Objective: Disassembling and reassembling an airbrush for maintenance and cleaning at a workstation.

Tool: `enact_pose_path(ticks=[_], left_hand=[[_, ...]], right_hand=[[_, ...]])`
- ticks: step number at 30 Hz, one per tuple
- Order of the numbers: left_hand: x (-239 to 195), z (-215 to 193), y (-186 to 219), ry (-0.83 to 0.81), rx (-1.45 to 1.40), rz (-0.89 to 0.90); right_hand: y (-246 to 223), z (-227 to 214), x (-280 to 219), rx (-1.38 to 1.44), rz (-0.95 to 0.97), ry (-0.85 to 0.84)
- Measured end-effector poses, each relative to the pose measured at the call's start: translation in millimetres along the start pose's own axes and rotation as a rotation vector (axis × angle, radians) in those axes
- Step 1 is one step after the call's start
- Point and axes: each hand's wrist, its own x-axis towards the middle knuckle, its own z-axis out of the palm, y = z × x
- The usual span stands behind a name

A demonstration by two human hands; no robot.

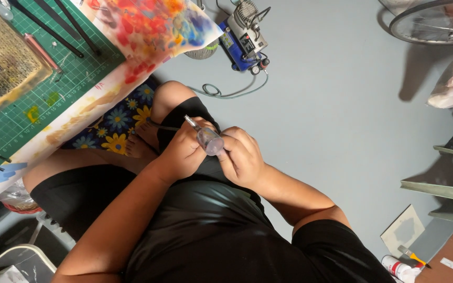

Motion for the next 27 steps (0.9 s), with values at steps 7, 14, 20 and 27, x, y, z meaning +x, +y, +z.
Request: enact_pose_path(ticks=[7,14,20,27], left_hand=[[-2.1,0.0,-0.2,-0.012,-0.007,0.007],[-1.6,-0.4,-0.8,-0.026,-0.011,0.021],[2.5,0.4,2.9,-0.017,-0.038,0.0],[4.9,2.6,15.3,0.069,-0.069,-0.089]], right_hand=[[-9.1,-3.2,6.0,-0.008,0.024,-0.012],[-12.4,-6.1,5.3,0.001,0.052,-0.018],[-12.6,-6.7,10.5,0.058,0.088,-0.026],[-16.4,-9.0,39.4,0.109,0.145,-0.125]])
